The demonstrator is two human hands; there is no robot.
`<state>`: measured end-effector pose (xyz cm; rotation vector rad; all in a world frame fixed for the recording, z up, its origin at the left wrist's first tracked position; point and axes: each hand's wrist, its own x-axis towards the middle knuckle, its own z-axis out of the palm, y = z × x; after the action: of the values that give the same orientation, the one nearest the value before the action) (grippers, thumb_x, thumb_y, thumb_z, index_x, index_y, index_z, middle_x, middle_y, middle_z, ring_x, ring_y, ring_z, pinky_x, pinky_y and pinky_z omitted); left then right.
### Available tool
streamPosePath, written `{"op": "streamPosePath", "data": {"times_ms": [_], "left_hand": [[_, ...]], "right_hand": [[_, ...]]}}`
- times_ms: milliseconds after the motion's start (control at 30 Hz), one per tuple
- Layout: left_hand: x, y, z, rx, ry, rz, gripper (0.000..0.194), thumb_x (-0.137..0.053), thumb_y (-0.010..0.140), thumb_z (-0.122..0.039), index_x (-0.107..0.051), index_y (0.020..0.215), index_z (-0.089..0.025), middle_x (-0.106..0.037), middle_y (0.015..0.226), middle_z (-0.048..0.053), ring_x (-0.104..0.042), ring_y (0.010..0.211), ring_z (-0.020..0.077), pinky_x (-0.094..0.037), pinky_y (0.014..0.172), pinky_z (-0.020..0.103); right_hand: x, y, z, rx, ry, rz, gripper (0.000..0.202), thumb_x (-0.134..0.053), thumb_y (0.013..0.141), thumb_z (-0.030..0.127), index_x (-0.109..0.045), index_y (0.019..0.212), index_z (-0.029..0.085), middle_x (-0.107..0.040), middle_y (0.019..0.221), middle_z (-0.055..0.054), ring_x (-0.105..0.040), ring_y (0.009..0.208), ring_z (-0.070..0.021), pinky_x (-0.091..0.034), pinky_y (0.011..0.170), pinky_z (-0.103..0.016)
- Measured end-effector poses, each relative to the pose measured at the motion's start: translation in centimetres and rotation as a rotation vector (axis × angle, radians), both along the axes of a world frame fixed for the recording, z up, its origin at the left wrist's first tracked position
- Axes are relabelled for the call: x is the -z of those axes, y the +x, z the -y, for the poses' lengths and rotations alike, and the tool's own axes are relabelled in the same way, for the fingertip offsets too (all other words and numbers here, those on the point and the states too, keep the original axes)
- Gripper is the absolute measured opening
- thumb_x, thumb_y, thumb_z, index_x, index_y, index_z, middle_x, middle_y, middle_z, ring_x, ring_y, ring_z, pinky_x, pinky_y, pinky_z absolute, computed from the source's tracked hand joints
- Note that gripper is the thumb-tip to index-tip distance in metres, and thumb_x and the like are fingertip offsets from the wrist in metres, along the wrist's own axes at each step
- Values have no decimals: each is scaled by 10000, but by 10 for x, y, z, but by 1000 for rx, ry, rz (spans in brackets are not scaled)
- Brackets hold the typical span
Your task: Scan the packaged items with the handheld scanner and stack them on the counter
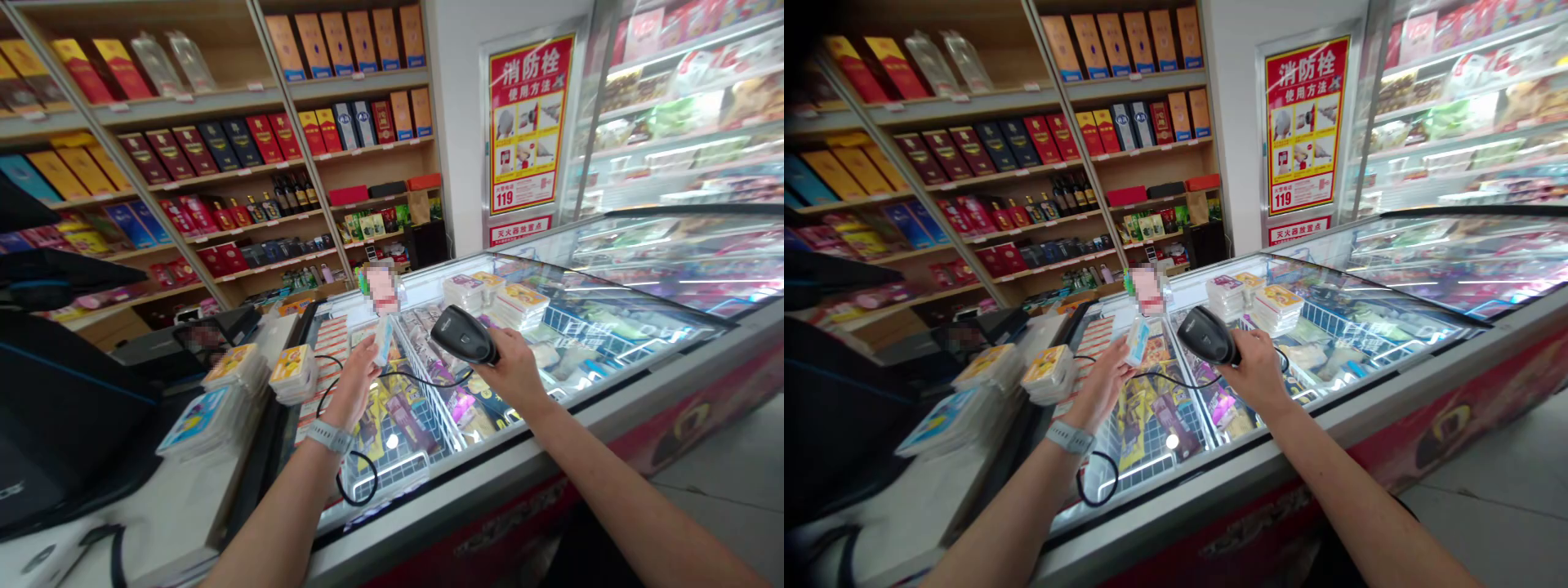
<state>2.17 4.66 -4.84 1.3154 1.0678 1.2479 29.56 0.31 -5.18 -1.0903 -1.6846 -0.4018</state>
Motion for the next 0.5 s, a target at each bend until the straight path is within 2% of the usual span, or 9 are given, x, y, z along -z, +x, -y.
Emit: {"op": "streamPosePath", "data": {"times_ms": [100,200,367,500], "left_hand": [[-8,-8,2,90,-158,305,461,-556,851,-443,-553,1259,-227,-638,1245,96,-589,1153,232,-417,1006,425],[-13,-10,4,129,-213,435,416,-528,868,-409,-571,1238,-222,-642,1246,85,-610,1124,226,-409,1018,441],[-17,-9,7,213,-215,490,446,-479,883,-398,-555,1270,-191,-642,1247,120,-601,1152,265,-414,998,479],[-21,-7,10,217,-189,480,446,-458,893,-396,-545,1286,-206,-651,1235,120,-583,1184,281,-398,1004,500]], "right_hand": [[0,2,-1,-49,-37,12,147,-628,771,311,-562,856,211,-633,743,-27,-580,732,-213,-445,723,-340],[1,3,-2,-102,-96,24,140,-629,767,309,-567,848,213,-649,778,-31,-585,753,-214,-451,752,-353],[0,1,-3,-203,-116,85,130,-641,756,285,-565,831,209,-656,806,-32,-576,773,-207,-434,777,-355],[-1,2,-3,-228,-110,90,130,-638,768,291,-564,829,203,-647,784,-30,-565,756,-199,-422,770,-344]]}}
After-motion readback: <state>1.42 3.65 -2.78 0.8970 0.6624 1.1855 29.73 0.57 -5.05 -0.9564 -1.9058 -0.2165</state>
